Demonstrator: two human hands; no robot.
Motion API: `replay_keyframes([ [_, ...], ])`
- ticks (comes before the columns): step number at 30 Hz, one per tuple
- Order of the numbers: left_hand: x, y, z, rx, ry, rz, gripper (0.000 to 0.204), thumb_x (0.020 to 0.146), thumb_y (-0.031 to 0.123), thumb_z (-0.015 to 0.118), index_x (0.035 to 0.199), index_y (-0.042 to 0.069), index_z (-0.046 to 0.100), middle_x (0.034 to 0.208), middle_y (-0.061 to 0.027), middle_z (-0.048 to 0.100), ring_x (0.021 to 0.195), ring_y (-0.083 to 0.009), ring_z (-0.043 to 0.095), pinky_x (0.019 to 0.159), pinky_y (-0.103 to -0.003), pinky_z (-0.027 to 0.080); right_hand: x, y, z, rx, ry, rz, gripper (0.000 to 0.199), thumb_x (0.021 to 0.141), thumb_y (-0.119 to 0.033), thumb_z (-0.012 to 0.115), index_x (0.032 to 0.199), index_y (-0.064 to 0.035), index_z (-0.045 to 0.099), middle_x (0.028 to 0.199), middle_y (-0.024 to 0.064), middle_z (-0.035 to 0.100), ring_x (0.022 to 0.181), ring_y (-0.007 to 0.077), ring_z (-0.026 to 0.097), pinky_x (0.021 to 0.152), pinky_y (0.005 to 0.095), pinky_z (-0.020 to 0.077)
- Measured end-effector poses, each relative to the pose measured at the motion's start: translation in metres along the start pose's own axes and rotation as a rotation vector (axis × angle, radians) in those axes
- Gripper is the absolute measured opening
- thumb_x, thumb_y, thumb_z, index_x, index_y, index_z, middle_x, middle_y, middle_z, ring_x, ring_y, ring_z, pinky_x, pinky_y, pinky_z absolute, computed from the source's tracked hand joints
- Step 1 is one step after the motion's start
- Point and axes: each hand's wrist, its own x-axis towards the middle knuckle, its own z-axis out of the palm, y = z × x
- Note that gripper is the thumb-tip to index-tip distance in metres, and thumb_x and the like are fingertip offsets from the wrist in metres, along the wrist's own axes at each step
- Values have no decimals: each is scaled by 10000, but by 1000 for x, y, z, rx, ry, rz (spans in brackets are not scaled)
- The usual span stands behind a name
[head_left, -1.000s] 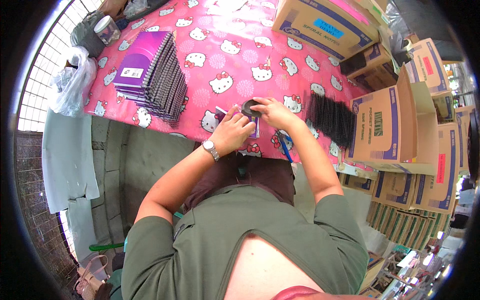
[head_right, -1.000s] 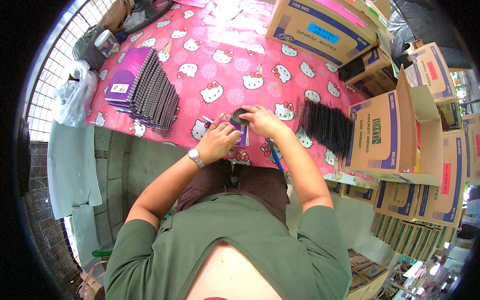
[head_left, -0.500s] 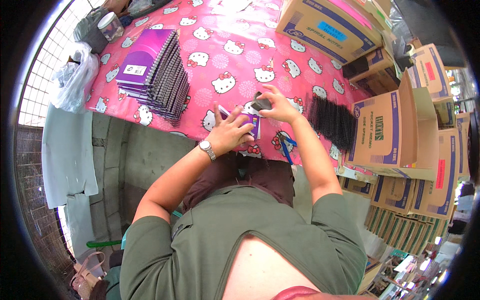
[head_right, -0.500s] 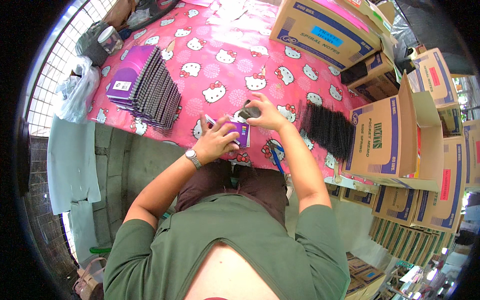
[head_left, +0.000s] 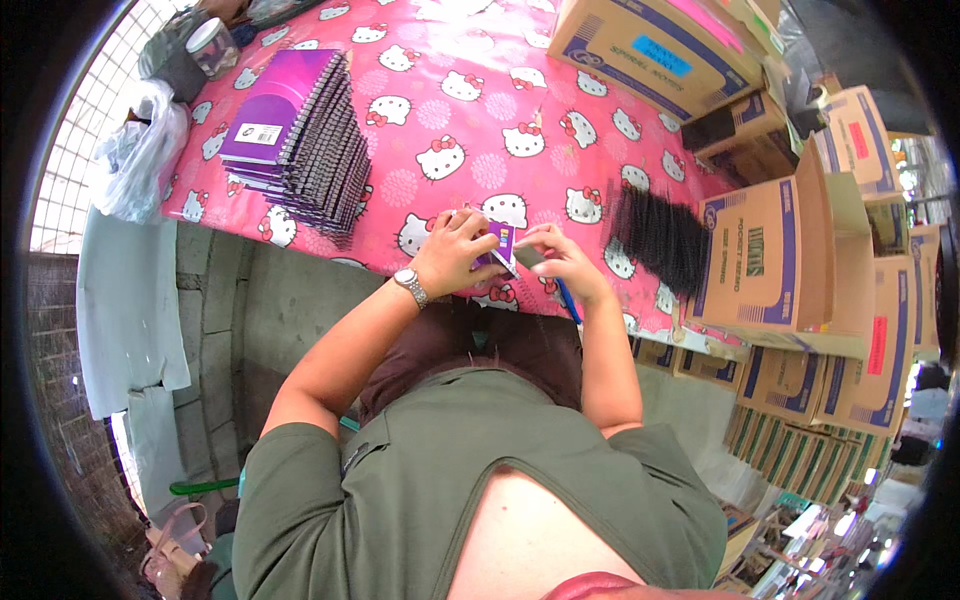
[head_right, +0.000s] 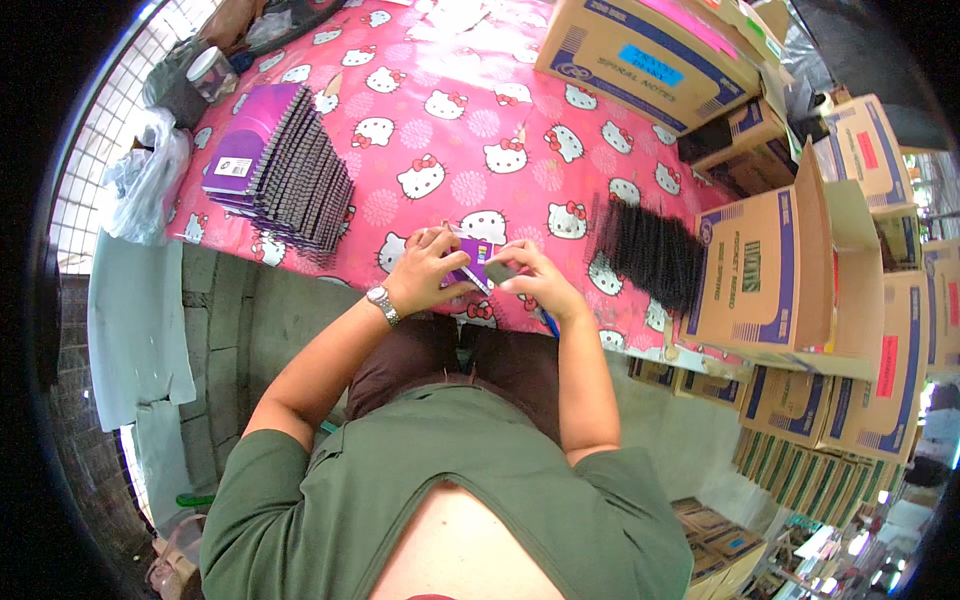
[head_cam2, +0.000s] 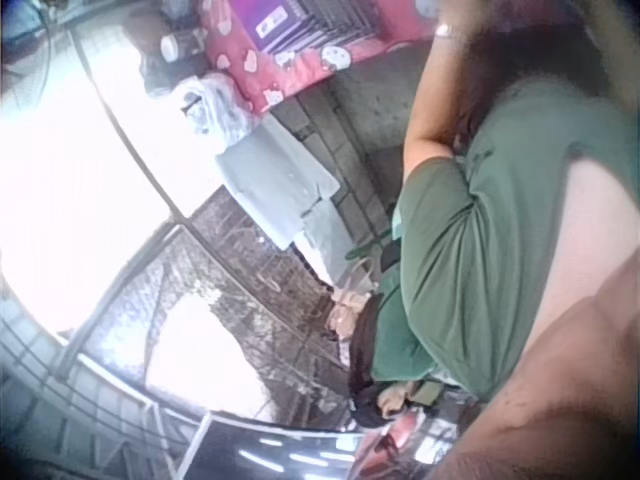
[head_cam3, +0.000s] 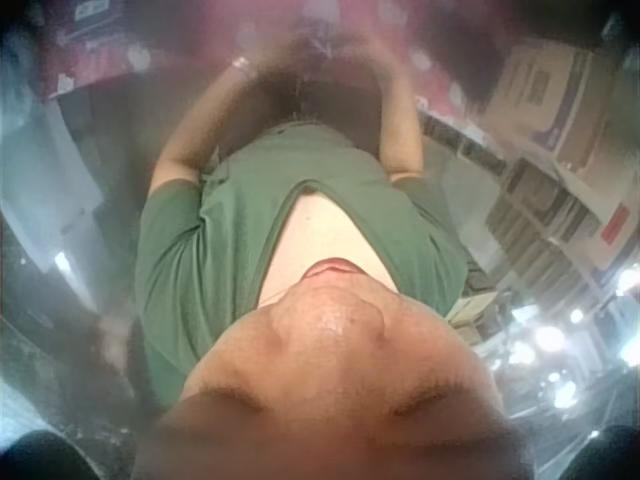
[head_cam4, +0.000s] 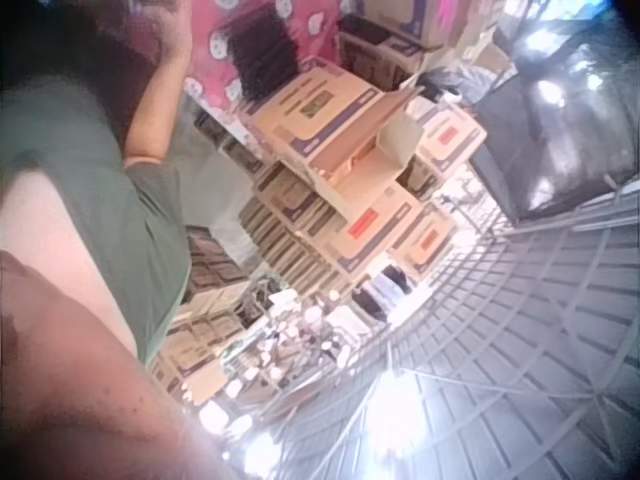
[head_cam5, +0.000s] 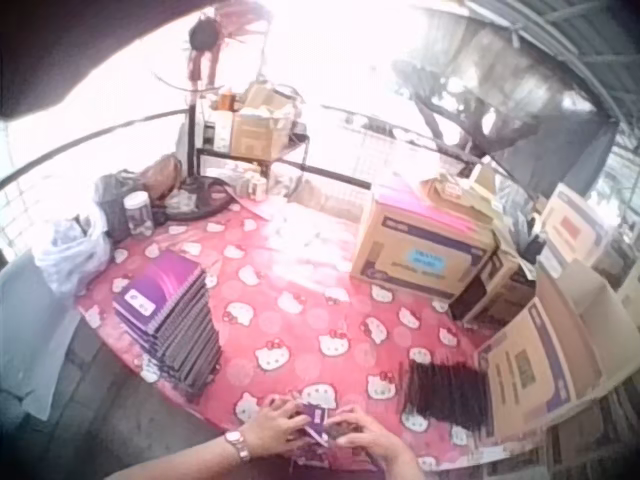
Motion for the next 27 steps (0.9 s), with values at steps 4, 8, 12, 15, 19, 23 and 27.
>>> replay_keyframes([
  [4,4,-3,-7,-117,-11,-24,330,738,233,790,1000,115,627,1108,-93,569,1154,-318,528,971,-452,437,5,1,5,109,-121,-110,497,685,-227,761,1163,-110,687,1194,48,497,1160,193,477,985,319,400],
  [8,3,-22,-14,-180,9,-82,313,743,144,773,1009,93,616,1099,-107,573,1140,-325,536,949,-438,475,14,-8,7,177,-139,-71,510,691,-270,765,1169,-112,687,1187,53,493,1157,205,485,1013,349,396],
  [12,1,-24,-19,-135,-21,-98,307,756,110,756,1023,79,609,1088,-115,576,1099,-314,562,943,-440,480,27,-14,10,-138,-41,-17,516,694,-270,753,1172,-90,683,1241,74,508,1203,210,489,1041,365,390],
  [15,4,-27,-16,-258,-97,-129,301,762,79,745,1030,67,608,1085,-121,576,1057,-311,583,930,-425,489,26,-13,10,258,-216,-186,538,689,-288,752,1175,-65,686,1244,69,522,1198,204,497,1007,341,405],
  [19,3,-34,-19,-378,-107,-95,318,775,59,738,1062,53,600,1082,-126,573,1034,-317,593,904,-405,505,38,-16,10,-231,-27,-12,528,691,-230,770,1193,-89,691,1193,34,521,1102,182,505,951,329,417],
  [23,3,-34,-25,-437,-171,-125,342,788,51,733,1098,47,586,1100,-128,560,1039,-309,597,908,-396,511,35,-22,13,60,-177,-82,511,702,-241,784,1187,-106,694,1178,24,520,1079,168,501,923,310,414],
  [27,4,-36,-24,-496,-196,-155,357,794,54,737,1113,43,577,1127,-128,544,1051,-294,601,925,-385,510,38,-20,17,375,-281,-231,493,692,-210,783,1156,-68,692,1175,34,526,1082,180,523,963,324,403],
])
